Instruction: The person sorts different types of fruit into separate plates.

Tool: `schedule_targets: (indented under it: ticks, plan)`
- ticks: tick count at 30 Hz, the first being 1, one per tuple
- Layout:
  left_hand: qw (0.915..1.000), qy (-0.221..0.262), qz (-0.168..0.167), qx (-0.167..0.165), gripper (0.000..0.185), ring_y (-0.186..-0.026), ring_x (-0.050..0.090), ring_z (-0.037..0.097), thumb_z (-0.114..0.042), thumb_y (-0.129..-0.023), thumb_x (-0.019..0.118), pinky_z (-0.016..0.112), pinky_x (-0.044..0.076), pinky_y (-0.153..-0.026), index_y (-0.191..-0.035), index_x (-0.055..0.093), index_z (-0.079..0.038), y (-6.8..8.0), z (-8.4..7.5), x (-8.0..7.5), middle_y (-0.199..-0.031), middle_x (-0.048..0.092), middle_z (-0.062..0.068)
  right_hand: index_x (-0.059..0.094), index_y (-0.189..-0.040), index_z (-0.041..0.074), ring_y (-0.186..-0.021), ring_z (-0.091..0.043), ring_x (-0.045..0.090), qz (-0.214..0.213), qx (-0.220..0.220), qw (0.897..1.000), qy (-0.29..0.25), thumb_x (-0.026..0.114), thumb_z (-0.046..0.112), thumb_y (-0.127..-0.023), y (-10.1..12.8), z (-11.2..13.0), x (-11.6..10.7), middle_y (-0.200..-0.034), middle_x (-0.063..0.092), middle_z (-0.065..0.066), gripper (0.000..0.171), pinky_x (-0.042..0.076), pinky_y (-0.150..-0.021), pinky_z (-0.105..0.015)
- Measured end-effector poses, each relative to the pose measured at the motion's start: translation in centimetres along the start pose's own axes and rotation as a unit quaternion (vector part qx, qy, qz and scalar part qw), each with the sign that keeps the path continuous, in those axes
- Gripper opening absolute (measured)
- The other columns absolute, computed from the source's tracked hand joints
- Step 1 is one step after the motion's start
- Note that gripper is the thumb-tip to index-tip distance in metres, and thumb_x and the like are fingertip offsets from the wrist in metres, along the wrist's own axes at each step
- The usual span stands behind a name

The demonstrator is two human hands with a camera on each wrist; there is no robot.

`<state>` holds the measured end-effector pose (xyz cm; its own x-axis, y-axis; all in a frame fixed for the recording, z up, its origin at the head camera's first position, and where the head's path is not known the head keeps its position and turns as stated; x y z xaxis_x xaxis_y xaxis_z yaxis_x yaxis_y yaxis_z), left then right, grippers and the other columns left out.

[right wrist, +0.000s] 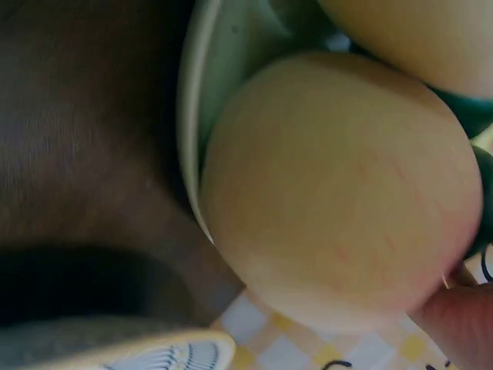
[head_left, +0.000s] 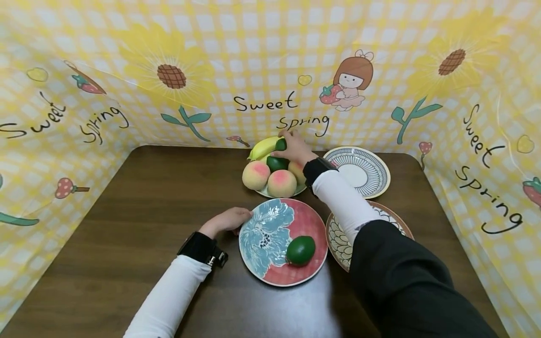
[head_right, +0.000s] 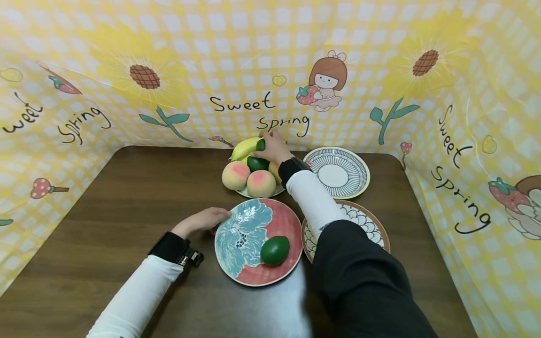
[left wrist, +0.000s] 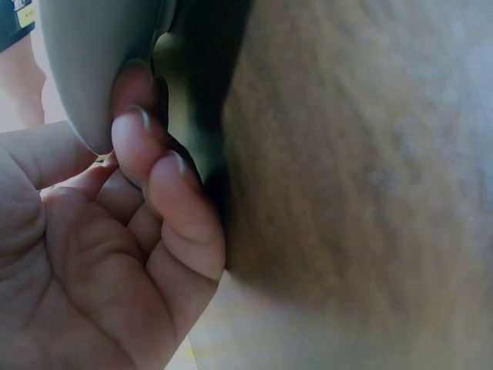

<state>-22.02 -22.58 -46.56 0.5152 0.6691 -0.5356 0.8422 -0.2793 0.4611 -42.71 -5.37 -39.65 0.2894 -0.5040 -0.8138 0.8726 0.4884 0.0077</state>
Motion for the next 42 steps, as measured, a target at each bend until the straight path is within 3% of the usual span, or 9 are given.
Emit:
schedule_targets:
  ticks: [4, 8, 19, 29, 38, 42]
  plan:
    - [1.0, 0.001, -0.004, -0.001, 0.036, -0.06, 0.047, 0.012, -0.023, -0.111, 0.037, 0.025, 0.041, -0.059, -0.092, 0.061, -0.005, -0.1, -0.2, 0.2, -0.067, 0.049, -0.002, 0.044, -0.143, 0.007, -0.128, -0.037, 0.046, -0.037, 0.026, 0.998, -0.045, 0.077, 0.04, -0.091, -0.1, -0.8, 0.8, -0.143, 0.036, -0.024, 0.07, 0.044, -0.11, -0.046]
    - [1.0, 0.002, -0.001, -0.007, 0.036, -0.061, 0.047, 0.012, -0.023, -0.111, 0.037, 0.024, 0.041, -0.06, -0.095, 0.062, -0.004, -0.3, 0.0, 0.3, -0.067, 0.049, -0.003, 0.044, -0.142, 0.005, -0.127, -0.039, 0.048, -0.051, 0.033, 0.996, -0.057, 0.073, 0.034, -0.094, -0.1, -1.2, 1.0, -0.141, 0.04, -0.026, 0.063, 0.046, -0.109, -0.047]
    - [0.9999, -0.013, -0.006, 0.009, 0.037, -0.06, 0.048, 0.012, -0.023, -0.111, 0.036, 0.025, 0.043, -0.06, -0.107, 0.064, 0.002, -0.5, -0.3, 0.1, -0.066, 0.05, -0.002, 0.038, -0.148, 0.001, -0.122, -0.033, 0.055, -0.065, -0.029, 0.991, -0.115, 0.064, 0.024, -0.1, 1.2, 0.3, -2.2, -0.142, 0.05, -0.021, 0.059, 0.048, -0.103, -0.044]
    - [0.9999, -0.009, -0.002, 0.014, 0.037, -0.06, 0.048, 0.012, -0.022, -0.111, 0.035, 0.026, 0.042, -0.06, -0.104, 0.063, 0.001, -0.4, 0.1, 0.2, -0.067, 0.05, -0.002, 0.048, -0.142, -0.001, -0.111, -0.032, 0.06, -0.066, -0.101, 0.991, -0.064, 0.071, 0.021, -0.095, 6.3, 2.7, -4.1, -0.137, 0.057, -0.021, 0.057, 0.052, -0.095, -0.044]
    - [0.9998, -0.007, 0.005, 0.017, 0.036, -0.061, 0.048, 0.013, -0.022, -0.111, 0.035, 0.026, 0.043, -0.061, -0.099, 0.061, 0.0, -0.3, -0.2, 0.2, -0.068, 0.05, -0.002, 0.053, -0.137, -0.002, -0.111, -0.031, 0.063, -0.036, -0.128, 0.99, -0.052, 0.076, 0.02, -0.091, 11.2, 3.3, -3.0, -0.13, 0.062, -0.02, 0.056, 0.054, -0.096, -0.044]
    - [0.9998, -0.012, 0.005, 0.017, 0.037, -0.062, 0.048, 0.013, -0.022, -0.111, 0.034, 0.027, 0.043, -0.061, -0.104, 0.061, 0.002, -0.4, -0.3, 0.2, -0.068, 0.05, -0.002, 0.057, -0.132, -0.002, -0.108, -0.028, 0.061, -0.015, -0.151, 0.988, -0.034, 0.076, 0.019, -0.089, 13.2, 3.6, -2.4, -0.125, 0.063, -0.017, 0.051, 0.053, -0.094, -0.043]
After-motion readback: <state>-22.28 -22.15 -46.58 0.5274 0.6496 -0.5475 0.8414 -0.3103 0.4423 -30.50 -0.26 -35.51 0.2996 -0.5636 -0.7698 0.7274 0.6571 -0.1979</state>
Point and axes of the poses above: each hand's wrist, its own y-axis away from the middle knuckle, its own x-axis out of the palm, z = x × y, the point moved 5 cm from there along -y, towards the middle knuckle
